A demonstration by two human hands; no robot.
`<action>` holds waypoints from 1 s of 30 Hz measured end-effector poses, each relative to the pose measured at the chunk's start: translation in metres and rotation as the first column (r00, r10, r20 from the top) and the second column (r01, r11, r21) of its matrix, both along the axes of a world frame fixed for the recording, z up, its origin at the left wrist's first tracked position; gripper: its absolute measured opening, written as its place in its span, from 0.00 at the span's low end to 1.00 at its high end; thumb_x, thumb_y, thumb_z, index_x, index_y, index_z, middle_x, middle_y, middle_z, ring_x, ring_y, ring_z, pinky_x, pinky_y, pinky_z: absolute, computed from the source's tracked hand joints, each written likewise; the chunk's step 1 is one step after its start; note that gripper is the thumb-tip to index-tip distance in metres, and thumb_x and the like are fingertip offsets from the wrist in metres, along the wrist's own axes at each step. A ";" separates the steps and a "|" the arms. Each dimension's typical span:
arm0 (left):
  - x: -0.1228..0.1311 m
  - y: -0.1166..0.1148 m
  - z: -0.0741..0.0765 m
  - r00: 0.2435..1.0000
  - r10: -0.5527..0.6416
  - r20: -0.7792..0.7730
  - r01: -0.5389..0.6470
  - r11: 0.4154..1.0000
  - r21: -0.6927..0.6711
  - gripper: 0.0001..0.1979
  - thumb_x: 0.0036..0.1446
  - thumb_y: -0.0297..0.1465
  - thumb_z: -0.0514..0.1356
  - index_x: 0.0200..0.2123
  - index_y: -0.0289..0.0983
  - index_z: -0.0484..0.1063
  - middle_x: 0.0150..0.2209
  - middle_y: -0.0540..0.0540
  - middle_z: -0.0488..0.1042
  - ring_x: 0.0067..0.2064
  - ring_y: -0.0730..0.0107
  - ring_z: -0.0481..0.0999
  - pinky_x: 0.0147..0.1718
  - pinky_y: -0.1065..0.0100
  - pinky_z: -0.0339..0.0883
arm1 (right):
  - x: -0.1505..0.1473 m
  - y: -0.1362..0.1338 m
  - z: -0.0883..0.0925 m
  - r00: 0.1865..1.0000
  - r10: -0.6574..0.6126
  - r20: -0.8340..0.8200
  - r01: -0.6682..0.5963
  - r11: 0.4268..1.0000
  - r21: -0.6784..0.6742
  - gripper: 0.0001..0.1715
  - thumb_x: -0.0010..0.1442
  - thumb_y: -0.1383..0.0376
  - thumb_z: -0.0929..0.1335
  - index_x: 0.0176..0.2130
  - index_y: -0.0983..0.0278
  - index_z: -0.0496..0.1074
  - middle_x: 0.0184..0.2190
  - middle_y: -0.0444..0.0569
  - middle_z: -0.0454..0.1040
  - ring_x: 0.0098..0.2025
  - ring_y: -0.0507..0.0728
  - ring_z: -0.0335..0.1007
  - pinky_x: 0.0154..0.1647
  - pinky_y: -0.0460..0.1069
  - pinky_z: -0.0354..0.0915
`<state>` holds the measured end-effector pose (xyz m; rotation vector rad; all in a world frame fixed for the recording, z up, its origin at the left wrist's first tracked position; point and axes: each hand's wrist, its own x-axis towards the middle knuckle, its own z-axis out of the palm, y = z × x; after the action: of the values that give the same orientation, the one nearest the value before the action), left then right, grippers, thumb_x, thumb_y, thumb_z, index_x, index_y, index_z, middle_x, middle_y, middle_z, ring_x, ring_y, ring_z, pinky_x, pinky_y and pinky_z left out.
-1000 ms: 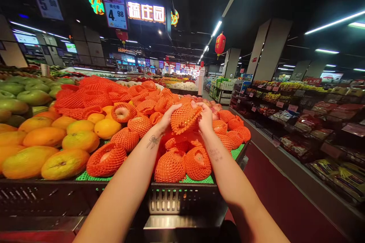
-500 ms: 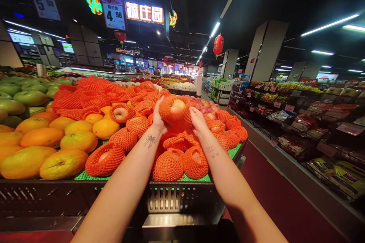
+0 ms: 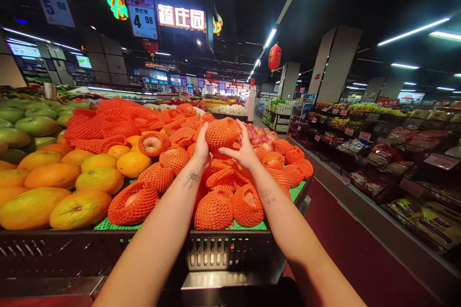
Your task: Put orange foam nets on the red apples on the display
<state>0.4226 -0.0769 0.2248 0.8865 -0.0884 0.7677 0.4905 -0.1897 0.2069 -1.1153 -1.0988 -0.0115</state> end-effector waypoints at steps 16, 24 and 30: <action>-0.010 0.004 -0.005 0.843 0.505 0.185 -0.398 0.355 0.846 0.26 0.62 0.52 0.61 0.20 0.40 0.67 0.20 0.49 0.69 0.26 0.66 0.67 0.34 0.66 0.65 | -0.005 -0.006 0.006 0.913 -0.276 -0.301 0.325 0.937 0.125 0.69 0.36 0.59 0.82 0.69 0.61 0.54 0.62 0.58 0.70 0.61 0.64 0.71 0.67 0.61 0.66; -0.016 0.009 -0.012 0.973 0.182 -0.139 0.073 0.326 0.943 0.19 0.30 0.35 0.79 0.31 0.43 0.85 0.34 0.45 0.84 0.36 0.58 0.82 0.37 0.68 0.74 | 0.023 -0.077 0.037 0.772 -0.564 -0.293 0.630 0.621 0.466 0.45 0.55 0.50 0.73 0.64 0.63 0.59 0.63 0.60 0.67 0.61 0.63 0.71 0.63 0.62 0.69; -0.003 0.026 -0.024 0.960 0.131 -0.247 0.220 0.190 0.957 0.05 0.37 0.29 0.72 0.22 0.42 0.81 0.26 0.46 0.80 0.26 0.65 0.76 0.26 0.71 0.67 | 0.098 -0.150 0.018 0.485 -0.870 -0.093 0.871 0.490 -0.042 0.47 0.47 0.59 0.76 0.61 0.66 0.61 0.58 0.60 0.73 0.58 0.63 0.74 0.63 0.57 0.67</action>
<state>0.4198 -0.0512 0.2009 2.2830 -0.4063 0.4235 0.5889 -0.3398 0.2251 -1.5520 -0.3122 -0.7753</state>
